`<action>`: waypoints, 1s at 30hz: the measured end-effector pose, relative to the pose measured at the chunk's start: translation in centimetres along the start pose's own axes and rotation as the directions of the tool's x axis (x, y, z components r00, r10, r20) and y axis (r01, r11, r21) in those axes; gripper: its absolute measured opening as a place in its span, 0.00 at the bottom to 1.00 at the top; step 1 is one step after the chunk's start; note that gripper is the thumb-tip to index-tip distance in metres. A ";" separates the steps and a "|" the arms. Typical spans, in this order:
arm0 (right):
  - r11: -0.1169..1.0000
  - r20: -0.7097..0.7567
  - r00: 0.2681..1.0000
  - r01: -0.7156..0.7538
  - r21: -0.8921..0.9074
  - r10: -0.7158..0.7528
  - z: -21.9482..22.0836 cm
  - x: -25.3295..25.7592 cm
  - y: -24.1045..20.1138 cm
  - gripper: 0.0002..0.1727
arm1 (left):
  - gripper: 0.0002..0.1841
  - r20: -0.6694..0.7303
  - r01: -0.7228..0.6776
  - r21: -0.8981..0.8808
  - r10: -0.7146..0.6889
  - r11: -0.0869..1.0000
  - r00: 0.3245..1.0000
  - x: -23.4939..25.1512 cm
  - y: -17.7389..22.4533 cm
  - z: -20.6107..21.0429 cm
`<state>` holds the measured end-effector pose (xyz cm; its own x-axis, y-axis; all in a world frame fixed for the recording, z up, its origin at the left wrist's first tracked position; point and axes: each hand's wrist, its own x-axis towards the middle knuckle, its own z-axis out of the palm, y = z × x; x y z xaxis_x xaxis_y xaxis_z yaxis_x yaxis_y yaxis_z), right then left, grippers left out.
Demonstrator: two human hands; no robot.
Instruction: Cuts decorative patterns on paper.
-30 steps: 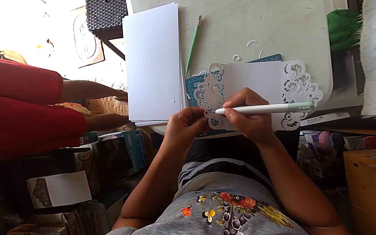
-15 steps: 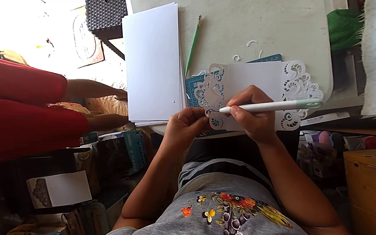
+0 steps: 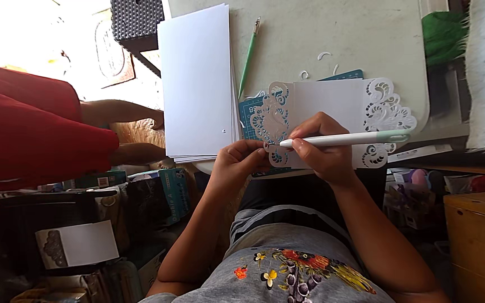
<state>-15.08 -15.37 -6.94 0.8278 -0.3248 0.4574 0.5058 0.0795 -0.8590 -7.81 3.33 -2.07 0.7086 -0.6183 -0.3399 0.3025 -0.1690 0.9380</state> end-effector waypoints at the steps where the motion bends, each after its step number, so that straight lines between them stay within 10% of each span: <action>1: 1.000 0.005 1.000 0.003 -0.002 -0.003 0.0 0.0 0.0 0.06 | 0.09 -0.001 0.002 -0.003 -0.002 1.000 1.000 0.0 0.0 0.0; 30: 0.999 -0.009 0.999 -0.039 -0.020 0.039 -0.1 0.0 -0.2 0.06 | 0.02 -0.020 0.007 0.435 0.002 0.901 1.000 0.6 1.4 0.0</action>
<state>-15.15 -15.46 -6.77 0.8445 -0.3303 0.4214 0.4682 0.0737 -0.8805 -6.96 2.77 -0.97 0.7217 -0.6033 -0.3393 0.0003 -0.4899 0.8718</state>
